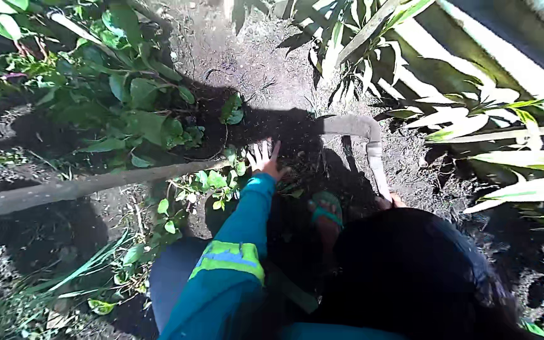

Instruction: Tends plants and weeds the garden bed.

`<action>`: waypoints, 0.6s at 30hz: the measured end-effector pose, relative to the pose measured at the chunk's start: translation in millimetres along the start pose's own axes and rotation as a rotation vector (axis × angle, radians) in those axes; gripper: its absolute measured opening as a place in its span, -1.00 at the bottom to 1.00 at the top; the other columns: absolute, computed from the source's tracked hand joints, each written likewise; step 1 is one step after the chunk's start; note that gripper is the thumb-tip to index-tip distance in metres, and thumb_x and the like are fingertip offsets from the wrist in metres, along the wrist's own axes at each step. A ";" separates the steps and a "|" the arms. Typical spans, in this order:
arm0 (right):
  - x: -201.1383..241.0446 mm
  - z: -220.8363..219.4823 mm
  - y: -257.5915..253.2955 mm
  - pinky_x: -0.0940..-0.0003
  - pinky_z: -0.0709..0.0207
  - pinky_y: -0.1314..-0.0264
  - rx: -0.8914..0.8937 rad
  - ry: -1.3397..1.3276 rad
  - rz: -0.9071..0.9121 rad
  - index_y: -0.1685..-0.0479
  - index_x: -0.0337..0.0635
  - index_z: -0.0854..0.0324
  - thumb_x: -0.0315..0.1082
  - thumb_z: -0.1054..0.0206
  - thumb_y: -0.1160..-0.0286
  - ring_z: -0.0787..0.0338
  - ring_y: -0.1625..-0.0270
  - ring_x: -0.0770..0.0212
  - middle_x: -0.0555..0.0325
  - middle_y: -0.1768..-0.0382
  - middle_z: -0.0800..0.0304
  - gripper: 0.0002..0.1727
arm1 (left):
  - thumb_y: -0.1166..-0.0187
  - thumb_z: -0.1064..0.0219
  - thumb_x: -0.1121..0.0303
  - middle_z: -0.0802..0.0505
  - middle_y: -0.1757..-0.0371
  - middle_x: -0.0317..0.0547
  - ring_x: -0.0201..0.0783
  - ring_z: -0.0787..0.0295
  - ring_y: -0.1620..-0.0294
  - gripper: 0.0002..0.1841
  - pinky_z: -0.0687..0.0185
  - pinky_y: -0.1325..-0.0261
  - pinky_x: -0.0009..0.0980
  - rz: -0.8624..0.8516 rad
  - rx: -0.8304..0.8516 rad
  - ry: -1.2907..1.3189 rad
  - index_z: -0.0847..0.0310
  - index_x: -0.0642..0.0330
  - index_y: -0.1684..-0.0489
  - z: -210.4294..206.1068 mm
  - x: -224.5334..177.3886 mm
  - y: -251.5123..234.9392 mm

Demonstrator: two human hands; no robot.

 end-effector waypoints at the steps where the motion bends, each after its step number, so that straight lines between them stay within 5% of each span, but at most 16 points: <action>1: -13.0 8.2 3.1 -0.16 -0.32 -0.66 -0.102 -0.010 0.051 -0.56 -0.55 -0.38 -0.20 -0.23 -0.81 -0.63 -0.51 -0.34 -0.55 -0.41 -0.60 -0.42 | -0.44 -0.55 -0.11 -0.05 -0.92 0.29 0.50 0.27 -0.90 -0.04 0.46 -0.73 0.61 -0.052 -0.051 0.024 -0.15 -0.13 -0.90 -34.9 8.9 -13.6; 5: -45.8 77.8 3.0 -0.58 -0.42 -0.31 -0.213 0.286 0.190 -0.54 -0.44 -0.42 0.00 -0.15 -0.83 -0.71 -0.23 -0.65 -0.66 -0.13 -0.71 -0.36 | -0.35 -0.65 0.28 -0.10 -0.93 0.13 0.46 0.30 -0.91 -0.06 0.32 -0.61 0.74 -0.053 0.155 -0.082 -0.24 -0.29 -0.85 -90.9 -4.4 -8.9; 10: 35.3 138.3 -2.0 -0.64 -0.47 -0.06 -0.240 0.539 0.331 -0.38 -0.49 -0.47 0.03 -0.21 -0.78 -0.73 -0.08 -0.73 -0.68 0.07 -0.74 -0.36 | -0.40 -0.58 0.37 -0.01 -0.96 0.04 0.47 0.43 -0.92 -0.09 0.19 -0.51 0.81 -0.006 0.232 -0.104 -0.24 -0.42 -0.84 -93.8 -10.6 -4.7; 13: 69.5 91.4 -41.1 -0.52 -0.54 -0.18 -0.181 0.275 0.356 -0.35 -0.53 -0.51 0.03 -0.17 -0.81 -0.79 -0.09 -0.56 -0.60 -0.03 -0.75 -0.36 | -0.30 -0.68 0.35 0.11 -0.98 -0.01 0.46 0.47 -0.92 0.03 0.00 -0.45 0.80 -0.036 0.271 -0.136 -0.16 -0.44 -0.87 -94.8 -3.0 -4.6; 15: 79.2 24.0 -53.3 -0.09 -0.69 0.03 -0.067 -0.129 0.225 -0.46 -0.44 -0.45 0.01 0.01 -0.91 -0.80 0.22 -0.14 -0.35 0.07 -0.74 -0.39 | -0.34 -0.66 0.31 0.11 -0.98 -0.02 0.45 0.45 -0.93 -0.01 -0.01 -0.46 0.78 -0.048 0.304 -0.145 -0.18 -0.43 -0.86 -90.9 0.4 -1.7; 17: 88.5 -44.4 -66.4 0.21 -0.65 0.27 0.032 -0.538 0.090 -0.49 -0.32 -0.45 0.11 0.16 -0.93 -0.65 0.46 0.15 -0.10 0.23 -0.66 -0.34 | -0.44 -0.57 0.36 -0.02 -0.96 -0.01 0.41 0.23 -0.92 -0.16 -0.08 -0.50 0.71 -0.048 0.272 -0.071 -0.29 -0.33 -0.81 -76.4 0.0 -3.3; 18: 87.9 -73.8 -72.9 0.19 -0.65 0.24 0.077 -0.666 0.027 -0.49 -0.34 -0.46 0.14 0.18 -0.92 -0.66 0.45 0.14 -0.11 0.24 -0.68 -0.31 | -0.48 -0.51 0.40 -0.12 -0.93 0.02 0.38 0.00 -0.87 -0.25 -0.17 -0.50 0.64 -0.030 0.209 -0.011 -0.37 -0.23 -0.75 -67.7 -2.2 -3.8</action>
Point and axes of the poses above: each hand's wrist, its own y-axis away from the middle knuckle, its own z-axis out of the back of the hand, x = y × z, the point moved 1 cm from there along -y, towards the middle knuckle
